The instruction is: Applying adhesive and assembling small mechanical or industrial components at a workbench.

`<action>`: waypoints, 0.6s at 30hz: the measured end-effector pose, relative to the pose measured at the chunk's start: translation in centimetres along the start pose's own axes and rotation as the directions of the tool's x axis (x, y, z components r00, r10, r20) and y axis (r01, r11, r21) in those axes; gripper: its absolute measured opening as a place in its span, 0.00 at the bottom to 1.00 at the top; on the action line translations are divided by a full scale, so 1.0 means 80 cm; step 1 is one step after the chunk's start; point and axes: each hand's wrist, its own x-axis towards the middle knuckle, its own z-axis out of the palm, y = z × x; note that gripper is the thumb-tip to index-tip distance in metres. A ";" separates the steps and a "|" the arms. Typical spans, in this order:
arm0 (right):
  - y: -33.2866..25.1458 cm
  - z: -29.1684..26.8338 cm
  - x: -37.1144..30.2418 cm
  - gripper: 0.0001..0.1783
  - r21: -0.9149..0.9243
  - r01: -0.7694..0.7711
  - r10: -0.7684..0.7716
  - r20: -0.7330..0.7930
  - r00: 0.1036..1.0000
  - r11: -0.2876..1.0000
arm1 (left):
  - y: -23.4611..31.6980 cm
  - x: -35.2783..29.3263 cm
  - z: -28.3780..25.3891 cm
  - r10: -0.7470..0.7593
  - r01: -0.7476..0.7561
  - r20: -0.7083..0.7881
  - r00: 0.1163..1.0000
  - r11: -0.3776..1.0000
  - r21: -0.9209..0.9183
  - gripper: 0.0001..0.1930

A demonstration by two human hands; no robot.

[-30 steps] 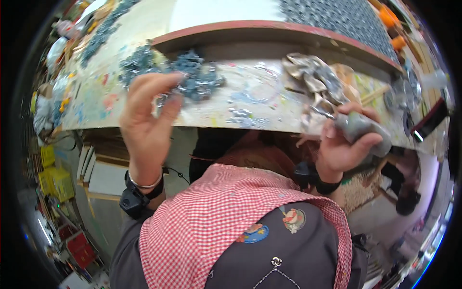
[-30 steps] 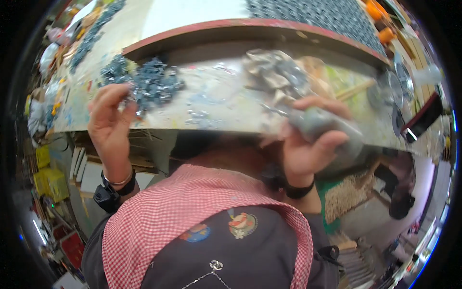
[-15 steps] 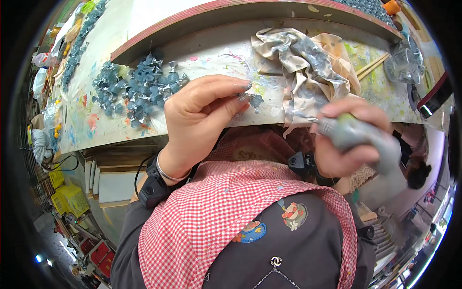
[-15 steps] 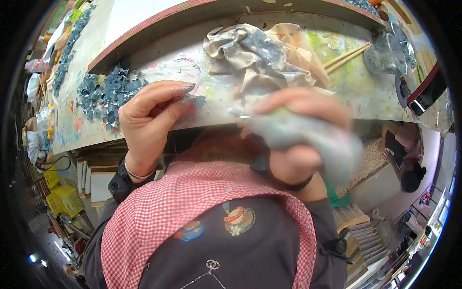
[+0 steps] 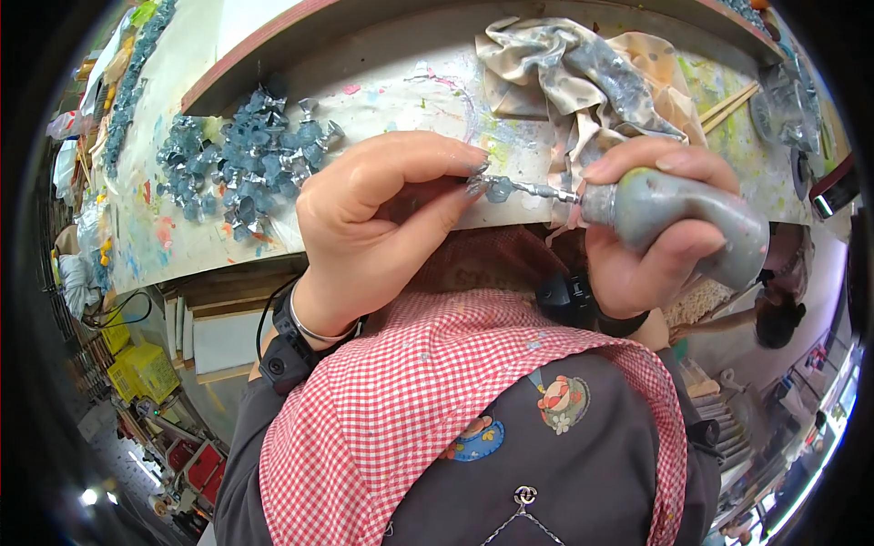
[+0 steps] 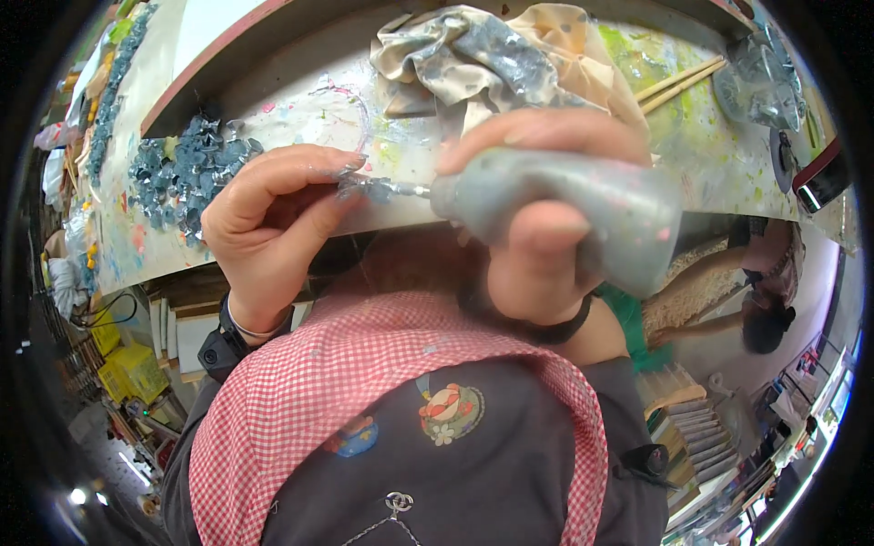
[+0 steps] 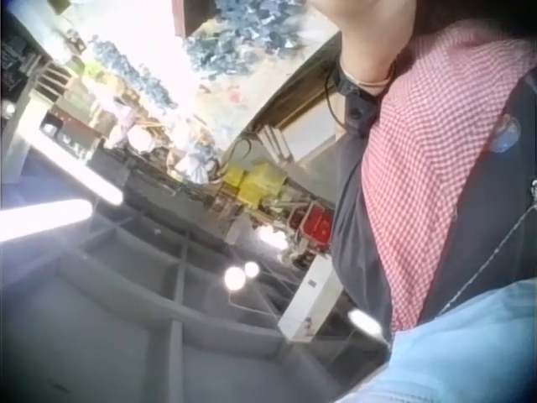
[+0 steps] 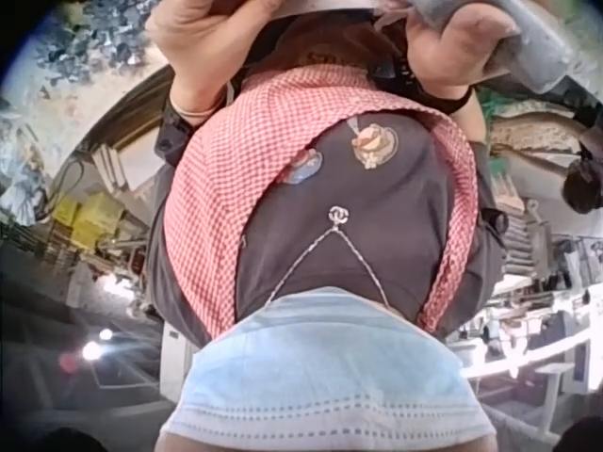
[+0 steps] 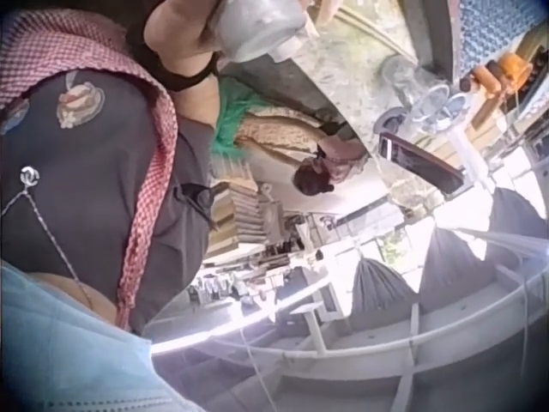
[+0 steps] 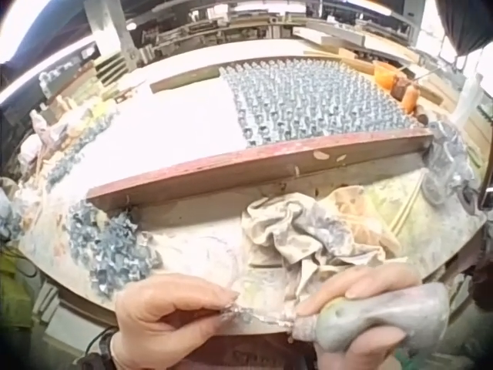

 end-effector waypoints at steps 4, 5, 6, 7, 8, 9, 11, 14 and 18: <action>-0.003 -0.004 0.003 0.28 -0.007 -0.054 0.054 0.083 0.995 0.999 | 0.001 0.000 0.001 -0.021 0.021 0.003 1.000 1.000 -0.007 0.13; -0.003 -0.005 0.003 0.28 -0.015 -0.054 0.056 0.099 0.994 0.998 | 0.000 0.001 0.001 0.002 -0.002 0.010 1.000 1.000 -0.003 0.13; -0.002 -0.006 0.004 0.28 -0.023 -0.055 0.057 0.114 0.992 0.998 | -0.001 0.001 0.001 0.025 -0.025 0.017 1.000 1.000 0.002 0.14; -0.002 -0.005 0.005 0.28 -0.023 -0.059 0.061 0.112 0.992 0.998 | -0.001 0.000 0.001 0.021 -0.021 0.019 1.000 1.000 0.001 0.14; -0.001 -0.004 0.005 0.28 -0.052 -0.037 0.042 0.109 0.993 0.998 | -0.002 0.000 0.002 0.026 -0.026 0.014 1.000 1.000 0.003 0.14; -0.001 -0.003 0.006 0.28 -0.080 -0.014 0.023 0.107 0.994 0.997 | -0.002 0.000 0.002 0.032 -0.032 0.008 0.999 0.999 0.004 0.14; -0.004 -0.008 0.004 0.28 -0.067 -0.057 0.065 0.136 0.989 0.996 | -0.001 -0.001 0.002 0.035 -0.035 0.010 0.999 0.999 0.011 0.14; -0.011 -0.013 0.010 0.29 -0.103 -0.104 0.125 0.223 0.967 0.989 | -0.003 -0.002 0.002 0.048 -0.049 0.013 0.999 0.999 0.021 0.14; -0.008 -0.008 0.006 0.29 -0.150 -0.096 0.124 0.187 0.975 0.984 | -0.002 -0.002 0.003 0.048 -0.048 0.006 0.999 0.998 0.029 0.15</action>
